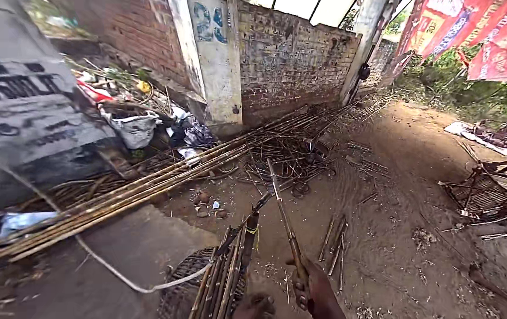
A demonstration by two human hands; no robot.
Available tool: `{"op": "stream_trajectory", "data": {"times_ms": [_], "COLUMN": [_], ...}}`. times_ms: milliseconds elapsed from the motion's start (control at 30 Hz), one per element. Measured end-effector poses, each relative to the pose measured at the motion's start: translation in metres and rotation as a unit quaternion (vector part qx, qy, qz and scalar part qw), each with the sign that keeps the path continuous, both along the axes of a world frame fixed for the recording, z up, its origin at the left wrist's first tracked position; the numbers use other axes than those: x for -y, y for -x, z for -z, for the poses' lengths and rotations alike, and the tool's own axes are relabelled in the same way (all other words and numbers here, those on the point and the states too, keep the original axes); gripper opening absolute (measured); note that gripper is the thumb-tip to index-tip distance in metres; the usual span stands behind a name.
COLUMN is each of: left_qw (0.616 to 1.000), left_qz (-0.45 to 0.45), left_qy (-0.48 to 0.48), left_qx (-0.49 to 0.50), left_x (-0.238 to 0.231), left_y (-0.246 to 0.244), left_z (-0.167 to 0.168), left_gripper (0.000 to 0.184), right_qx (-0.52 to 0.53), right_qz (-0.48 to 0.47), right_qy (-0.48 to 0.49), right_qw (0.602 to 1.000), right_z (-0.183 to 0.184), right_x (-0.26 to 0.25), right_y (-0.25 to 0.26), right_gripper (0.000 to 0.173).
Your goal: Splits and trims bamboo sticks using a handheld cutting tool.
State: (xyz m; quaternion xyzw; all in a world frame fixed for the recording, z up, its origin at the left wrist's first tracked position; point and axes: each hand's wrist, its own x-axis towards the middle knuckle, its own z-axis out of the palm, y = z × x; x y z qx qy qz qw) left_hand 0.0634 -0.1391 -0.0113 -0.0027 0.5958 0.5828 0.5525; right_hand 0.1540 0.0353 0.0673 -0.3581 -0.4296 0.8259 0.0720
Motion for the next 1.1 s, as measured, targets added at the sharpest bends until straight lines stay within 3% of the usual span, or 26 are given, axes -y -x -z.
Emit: {"op": "stream_trajectory", "data": {"times_ms": [133,233,333,400,467,500,567,633,700,800,900,967,1033,1100], "left_qw": [0.998,0.994,0.987,0.983,0.976,0.972,0.964,0.958,0.958,0.964,0.975,0.981,0.984,0.984], "left_qz": [-0.045,-0.059,-0.076,-0.105,-0.124,-0.115,-0.079,-0.053,-0.055,-0.111,-0.139,-0.133,-0.129,-0.134], "left_qy": [-0.044,-0.087,-0.134,-0.142,-0.168,-0.197,-0.251,-0.282,-0.279,-0.235,-0.158,-0.107,-0.068,-0.037], "left_qx": [-0.008,-0.026,-0.044,-0.057,-0.063,-0.056,-0.031,-0.003,0.037,0.062,0.076,0.089,0.101,0.112], "left_x": [-0.033,-0.071,-0.114,-0.138,-0.151,-0.153,-0.152,-0.149,-0.146,-0.142,-0.123,-0.103,-0.082,-0.064], "left_y": [0.004,0.014,0.027,0.032,0.036,0.038,0.045,0.051,0.054,0.059,0.060,0.054,0.048,0.044], "left_z": [-0.014,-0.028,-0.028,-0.023,-0.016,-0.013,-0.009,-0.013,-0.019,-0.015,0.002,0.017,0.028,0.032], "left_gripper": [0.033,0.035,0.038,0.037,0.029,0.026,0.030,0.035,0.040,0.046,0.043,0.040,0.035,0.034], "right_qx": [0.065,0.140,0.215,0.220,0.188,0.152,0.061,0.009,0.017,0.069,0.129,0.165,0.188,0.177], "right_qz": [-0.038,-0.082,-0.079,-0.072,-0.061,-0.055,-0.055,-0.073,-0.070,-0.049,-0.046,-0.044,-0.033,-0.013], "right_qy": [-0.137,-0.294,-0.430,-0.483,-0.445,-0.375,-0.155,-0.012,-0.048,-0.189,-0.315,-0.379,-0.415,-0.408], "right_qw": [0.988,0.942,0.873,0.844,0.874,0.913,0.985,0.997,0.996,0.978,0.939,0.910,0.890,0.895], "right_z": [0.007,0.024,0.034,0.039,0.042,0.040,0.028,0.022,0.022,0.035,0.046,0.049,0.054,0.060], "right_x": [-0.019,-0.029,-0.026,-0.022,-0.025,-0.030,-0.042,-0.052,-0.058,-0.064,-0.069,-0.070,-0.071,-0.072], "right_y": [0.003,0.008,0.013,0.013,0.014,0.013,0.015,0.019,0.028,0.042,0.050,0.052,0.049,0.043], "right_gripper": [0.046,0.034,0.037,0.049,0.057,0.055,0.034,0.026,0.032,0.037,0.030,0.034,0.037,0.037]}}
